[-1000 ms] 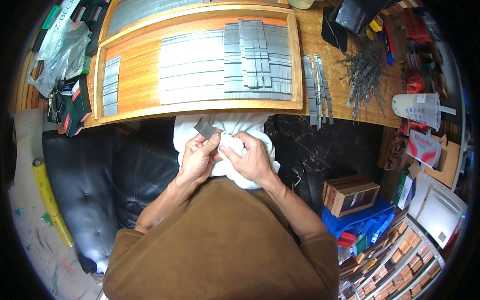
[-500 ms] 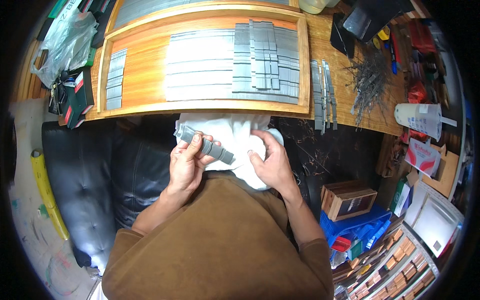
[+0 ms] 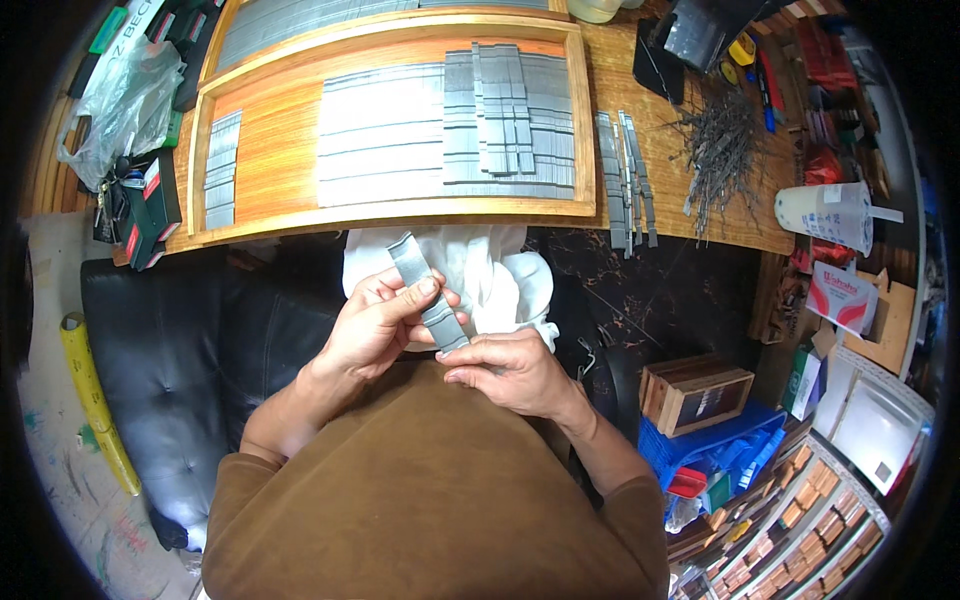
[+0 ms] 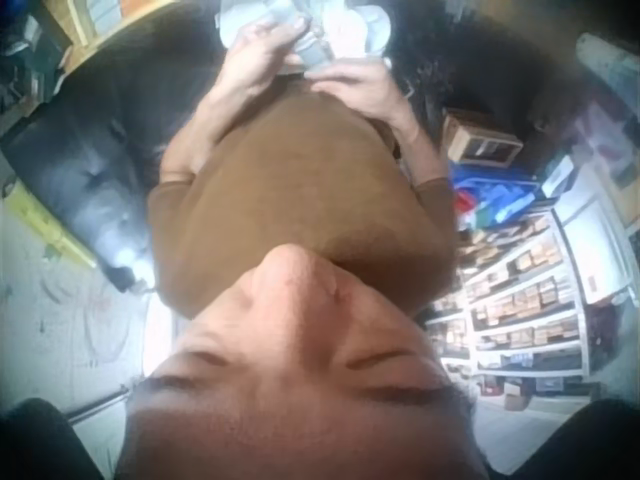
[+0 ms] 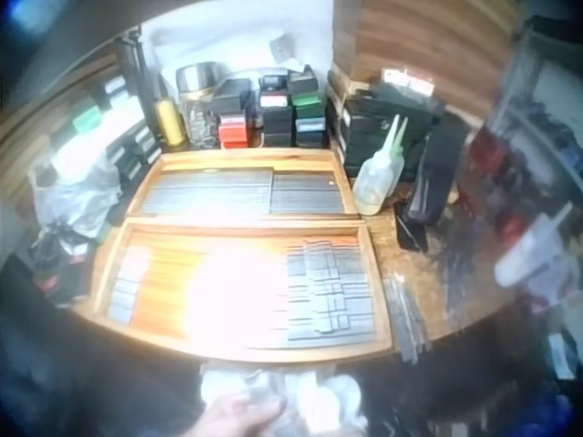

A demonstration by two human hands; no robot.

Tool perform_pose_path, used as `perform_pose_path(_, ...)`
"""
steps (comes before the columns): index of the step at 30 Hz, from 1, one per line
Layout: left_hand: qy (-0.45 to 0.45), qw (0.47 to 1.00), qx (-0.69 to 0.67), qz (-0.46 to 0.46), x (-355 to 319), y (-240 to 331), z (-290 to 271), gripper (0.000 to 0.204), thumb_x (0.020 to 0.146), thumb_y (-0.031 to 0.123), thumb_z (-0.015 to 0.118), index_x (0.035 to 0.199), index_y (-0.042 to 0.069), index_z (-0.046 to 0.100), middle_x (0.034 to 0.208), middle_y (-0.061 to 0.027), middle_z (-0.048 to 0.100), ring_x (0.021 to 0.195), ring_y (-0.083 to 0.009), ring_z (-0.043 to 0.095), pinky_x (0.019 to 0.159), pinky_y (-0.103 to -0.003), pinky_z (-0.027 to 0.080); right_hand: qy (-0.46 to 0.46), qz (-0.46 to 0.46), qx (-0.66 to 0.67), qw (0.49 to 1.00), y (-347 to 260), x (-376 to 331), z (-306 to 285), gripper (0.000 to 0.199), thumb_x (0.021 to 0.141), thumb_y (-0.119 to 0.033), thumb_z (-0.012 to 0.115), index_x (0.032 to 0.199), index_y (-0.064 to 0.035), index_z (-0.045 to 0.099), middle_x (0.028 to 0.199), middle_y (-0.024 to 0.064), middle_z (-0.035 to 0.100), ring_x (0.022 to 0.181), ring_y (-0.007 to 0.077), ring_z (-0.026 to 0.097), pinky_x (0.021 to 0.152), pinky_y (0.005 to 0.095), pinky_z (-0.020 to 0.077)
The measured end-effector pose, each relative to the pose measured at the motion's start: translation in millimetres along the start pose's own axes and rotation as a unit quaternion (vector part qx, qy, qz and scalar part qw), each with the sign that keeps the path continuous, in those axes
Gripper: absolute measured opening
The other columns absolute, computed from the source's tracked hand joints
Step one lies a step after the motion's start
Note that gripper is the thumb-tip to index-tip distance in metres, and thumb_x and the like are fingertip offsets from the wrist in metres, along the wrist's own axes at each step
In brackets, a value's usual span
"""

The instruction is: The person assembles small metal strips by hand, aligning and interlocking them into a longer chain. They repeatedly pick up individual strips, connect them, and place the assembled piece on a wooden tray. The workspace includes a tray with many similar metal parts and various tools.

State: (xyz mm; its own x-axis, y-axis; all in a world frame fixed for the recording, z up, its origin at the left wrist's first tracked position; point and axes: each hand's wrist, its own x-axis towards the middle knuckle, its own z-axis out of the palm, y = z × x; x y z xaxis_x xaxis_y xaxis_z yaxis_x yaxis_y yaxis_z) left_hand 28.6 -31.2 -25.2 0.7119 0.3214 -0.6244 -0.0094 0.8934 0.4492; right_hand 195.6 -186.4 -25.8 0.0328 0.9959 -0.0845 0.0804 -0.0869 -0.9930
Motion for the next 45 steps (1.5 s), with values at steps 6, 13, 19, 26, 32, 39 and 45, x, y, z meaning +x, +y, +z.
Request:
perform_pose_path(6,-0.034,0.993,0.092,-0.062,13.6,19.0,0.7,0.027,0.105,0.019,0.069,0.125,0.002,0.071,0.104,-0.0107,0.080,0.093,-0.0199,0.079,0.066,-0.025,0.062,0.047,-0.053,0.036,0.997,16.9,-15.1,27.7,0.016,0.088,0.001,0.083,0.104,0.0015,0.082,0.093,0.0131,0.082,0.083,0.0194,0.079,0.075,0.0288,0.0620)
perform_pose_path(13,-0.008,0.976,0.215,-0.027,27.6,36.2,-0.5,0.019,0.099,0.016,0.076,0.112,0.001,0.077,0.099,-0.0072,0.080,0.088,-0.0139,0.077,0.062,-0.021,0.056,0.103,-0.039,0.046,0.993,21.4,-8.1,45.9,0.020,0.089,0.002,0.082,0.109,0.0012,0.080,0.097,0.0130,0.082,0.085,0.0192,0.080,0.076,0.0288,0.0625)
perform_pose_path(19,-0.017,0.979,0.199,-0.029,34.7,42.1,-8.0,0.022,0.096,0.014,0.079,0.113,0.001,0.075,0.102,-0.0108,0.080,0.091,-0.0182,0.079,0.062,-0.022,0.059,0.121,-0.047,0.029,0.991,28.0,0.3,46.7,0.017,0.088,0.000,0.083,0.105,0.0002,0.081,0.096,0.0124,0.082,0.084,0.0188,0.079,0.073,0.0282,0.0613)
perform_pose_path(26,-0.035,0.934,0.346,0.080,10.7,48.0,9.8,0.018,0.095,0.012,0.080,0.108,0.000,0.078,0.098,-0.0082,0.081,0.090,-0.0170,0.077,0.079,-0.030,0.061,0.034,0.059,-0.071,0.995,-22.9,12.3,-2.3,0.021,0.083,-0.013,0.090,0.096,-0.0023,0.078,0.088,0.0075,0.069,0.074,0.0154,0.066,0.064,0.0306,0.0551)
perform_pose_path(32,-0.138,0.649,0.522,0.535,2.3,74.9,39.2,0.045,0.075,-0.013,0.073,0.118,0.002,0.074,0.090,-0.0142,0.076,0.073,-0.0319,0.073,0.066,-0.035,0.058,0.182,-0.208,-0.154,0.949,-89.6,73.9,-29.5,0.048,0.078,-0.002,0.090,0.124,-0.0029,0.077,0.096,0.0051,0.062,0.074,0.0135,0.058,0.063,0.0276,0.0490)
perform_pose_path(39,-0.067,0.650,0.541,0.530,8.2,92.2,43.0,0.032,0.081,-0.011,0.073,0.109,0.003,0.076,0.078,-0.0111,0.068,0.064,-0.0244,0.065,0.060,-0.033,0.052,0.154,-0.210,-0.068,0.963,-103.8,110.4,-38.0,0.030,0.081,0.010,0.083,0.107,-0.0026,0.083,0.090,0.0043,0.064,0.081,0.0135,0.063,0.070,0.0267,0.0539)
perform_pose_path(45,-0.074,0.722,0.501,0.471,1.3,100.8,51.3,0.026,0.081,-0.009,0.076,0.105,0.000,0.079,0.080,-0.0128,0.074,0.063,-0.0179,0.068,0.060,-0.027,0.053,0.134,-0.201,-0.093,0.966,-109.4,111.3,-40.8,0.029,0.081,0.011,0.082,0.107,-0.0016,0.082,0.090,0.0055,0.065,0.081,0.0132,0.065,0.069,0.0265,0.0541)
